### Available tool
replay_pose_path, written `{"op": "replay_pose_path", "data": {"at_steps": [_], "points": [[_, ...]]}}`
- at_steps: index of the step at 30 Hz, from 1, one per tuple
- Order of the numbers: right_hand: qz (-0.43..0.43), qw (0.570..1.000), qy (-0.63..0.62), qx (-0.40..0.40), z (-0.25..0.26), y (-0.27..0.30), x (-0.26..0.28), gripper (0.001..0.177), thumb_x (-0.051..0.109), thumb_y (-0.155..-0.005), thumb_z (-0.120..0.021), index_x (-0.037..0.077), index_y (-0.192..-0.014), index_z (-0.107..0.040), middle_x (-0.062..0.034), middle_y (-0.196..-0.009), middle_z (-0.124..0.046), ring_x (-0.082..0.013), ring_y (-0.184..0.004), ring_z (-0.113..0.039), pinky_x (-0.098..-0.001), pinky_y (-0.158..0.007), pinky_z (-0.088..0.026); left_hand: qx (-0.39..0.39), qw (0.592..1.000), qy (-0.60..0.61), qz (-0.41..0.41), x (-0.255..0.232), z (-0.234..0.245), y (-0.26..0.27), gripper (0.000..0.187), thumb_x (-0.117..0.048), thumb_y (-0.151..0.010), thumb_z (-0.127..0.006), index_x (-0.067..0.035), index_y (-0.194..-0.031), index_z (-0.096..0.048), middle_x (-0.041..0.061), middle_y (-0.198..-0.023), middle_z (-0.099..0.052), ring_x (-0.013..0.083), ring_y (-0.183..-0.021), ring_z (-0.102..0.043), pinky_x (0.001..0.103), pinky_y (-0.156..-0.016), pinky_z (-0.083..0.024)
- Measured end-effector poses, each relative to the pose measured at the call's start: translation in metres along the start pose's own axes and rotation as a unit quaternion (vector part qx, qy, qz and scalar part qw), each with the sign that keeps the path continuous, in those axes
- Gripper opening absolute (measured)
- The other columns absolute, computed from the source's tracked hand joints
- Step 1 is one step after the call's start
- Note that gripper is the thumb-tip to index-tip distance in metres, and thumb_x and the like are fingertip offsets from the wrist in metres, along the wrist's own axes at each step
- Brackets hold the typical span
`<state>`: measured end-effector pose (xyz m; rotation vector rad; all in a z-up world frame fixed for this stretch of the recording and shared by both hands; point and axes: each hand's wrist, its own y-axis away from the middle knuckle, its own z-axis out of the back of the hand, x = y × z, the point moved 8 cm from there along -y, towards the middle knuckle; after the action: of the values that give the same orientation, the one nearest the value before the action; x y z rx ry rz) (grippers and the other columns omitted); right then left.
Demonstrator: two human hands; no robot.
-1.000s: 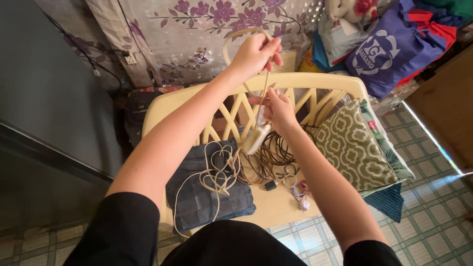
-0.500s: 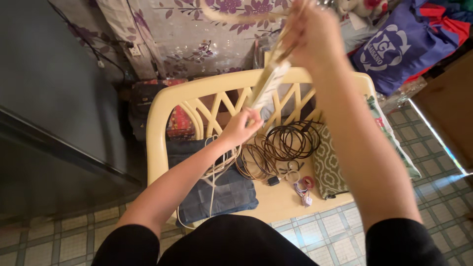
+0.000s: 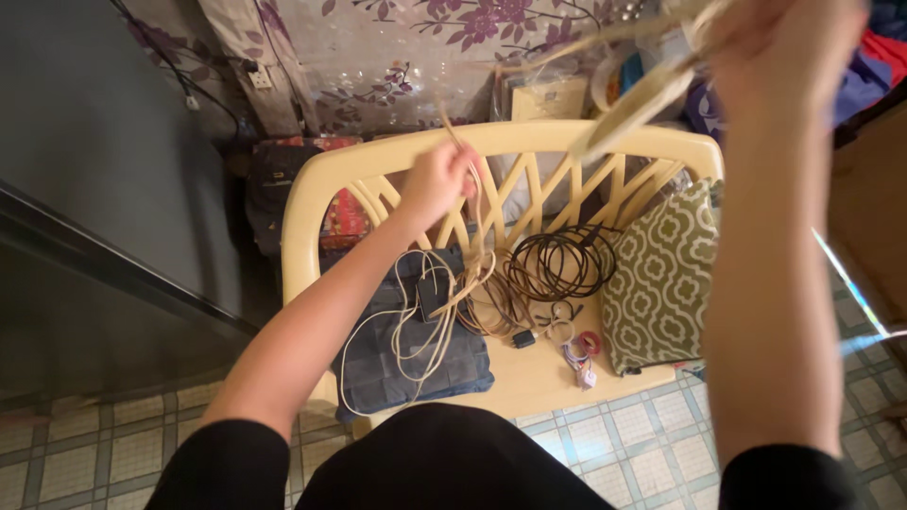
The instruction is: The person untangles and coils several cables on a plastic chair. They handle a purple cable, a red cable, and a beige cable, wrapping each into neat loops and placing them on the chair.
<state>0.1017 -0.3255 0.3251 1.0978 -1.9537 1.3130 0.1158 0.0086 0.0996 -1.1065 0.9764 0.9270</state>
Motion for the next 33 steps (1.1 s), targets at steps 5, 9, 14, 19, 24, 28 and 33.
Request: {"op": "replay_pose_path", "data": {"at_steps": [5,9,14,19,24,28,33], "points": [[-0.148,0.974,0.083,-0.148,-0.005,0.062,-0.16,0.032,0.027,-0.11,-0.058,0.013,-0.081,-0.06,0.0014,-0.065,-0.053,-0.0105,-0.051,-0.044,-0.0281,-0.047,-0.036,0.033,0.999,0.032,-0.022,-0.04,0.029,-0.006,0.025,-0.02,-0.107,-0.052,-0.001,-0.098,-0.066,0.003,-0.08,-0.075,0.0086,-0.062,-0.07,0.024,-0.056,-0.057],[-0.24,0.962,-0.063,-0.11,-0.017,0.107,-0.258,0.033,0.031,-0.106,-0.056,0.015,-0.078,-0.049,0.0034,-0.057,-0.038,-0.0118,-0.045,-0.033,-0.0299,-0.043,-0.029,-0.136,0.989,0.008,-0.05,-0.05,0.085,0.0,0.025,-0.014,-0.111,-0.049,0.002,-0.098,-0.062,0.006,-0.081,-0.073,0.0106,-0.06,-0.063,0.026,-0.056,-0.054],[-0.296,0.943,-0.075,-0.133,0.01,0.127,-0.292,0.027,0.031,-0.107,-0.053,0.013,-0.087,-0.054,0.0031,-0.059,-0.037,-0.0121,-0.047,-0.03,-0.0314,-0.049,-0.033,-0.072,0.994,-0.011,-0.075,-0.019,0.099,0.018,0.02,0.004,-0.094,-0.044,-0.002,-0.097,-0.063,0.005,-0.083,-0.072,0.0108,-0.069,-0.071,0.026,-0.062,-0.059],[-0.281,0.956,-0.064,-0.061,0.006,0.119,-0.275,0.028,0.03,-0.11,-0.054,0.011,-0.09,-0.051,0.0022,-0.064,-0.04,-0.0129,-0.051,-0.033,-0.0325,-0.053,-0.036,-0.05,0.998,0.029,0.035,0.003,0.083,0.032,0.019,0.001,-0.097,-0.046,-0.005,-0.094,-0.063,0.005,-0.08,-0.072,0.0123,-0.061,-0.067,0.027,-0.055,-0.055],[-0.309,0.949,-0.041,-0.04,0.005,0.125,-0.256,0.027,0.029,-0.111,-0.054,0.01,-0.093,-0.053,0.0021,-0.064,-0.041,-0.0119,-0.053,-0.034,-0.03,-0.053,-0.034,-0.203,0.973,0.106,-0.04,-0.032,0.13,0.046,0.028,-0.017,-0.117,-0.046,-0.004,-0.099,-0.063,0.006,-0.082,-0.071,0.0113,-0.066,-0.066,0.027,-0.062,-0.055],[-0.32,0.946,0.003,-0.054,0.034,0.127,-0.245,0.028,0.028,-0.112,-0.055,0.009,-0.093,-0.052,0.0008,-0.066,-0.044,-0.0118,-0.055,-0.035,-0.029,-0.052,-0.031,0.028,0.996,0.025,0.077,-0.004,0.085,0.061,0.022,-0.021,-0.109,-0.052,-0.005,-0.099,-0.063,0.004,-0.078,-0.07,0.0105,-0.059,-0.067,0.026,-0.055,-0.056],[-0.276,0.96,0.009,-0.04,0.086,0.151,-0.205,0.025,0.026,-0.115,-0.055,0.008,-0.098,-0.053,0.0008,-0.066,-0.04,-0.0134,-0.057,-0.034,-0.0307,-0.056,-0.033,-0.004,0.99,0.121,0.072,0.047,0.098,0.056,0.021,-0.02,-0.115,-0.053,-0.004,-0.103,-0.059,0.004,-0.082,-0.064,0.0112,-0.064,-0.064,0.028,-0.057,-0.056]]}}
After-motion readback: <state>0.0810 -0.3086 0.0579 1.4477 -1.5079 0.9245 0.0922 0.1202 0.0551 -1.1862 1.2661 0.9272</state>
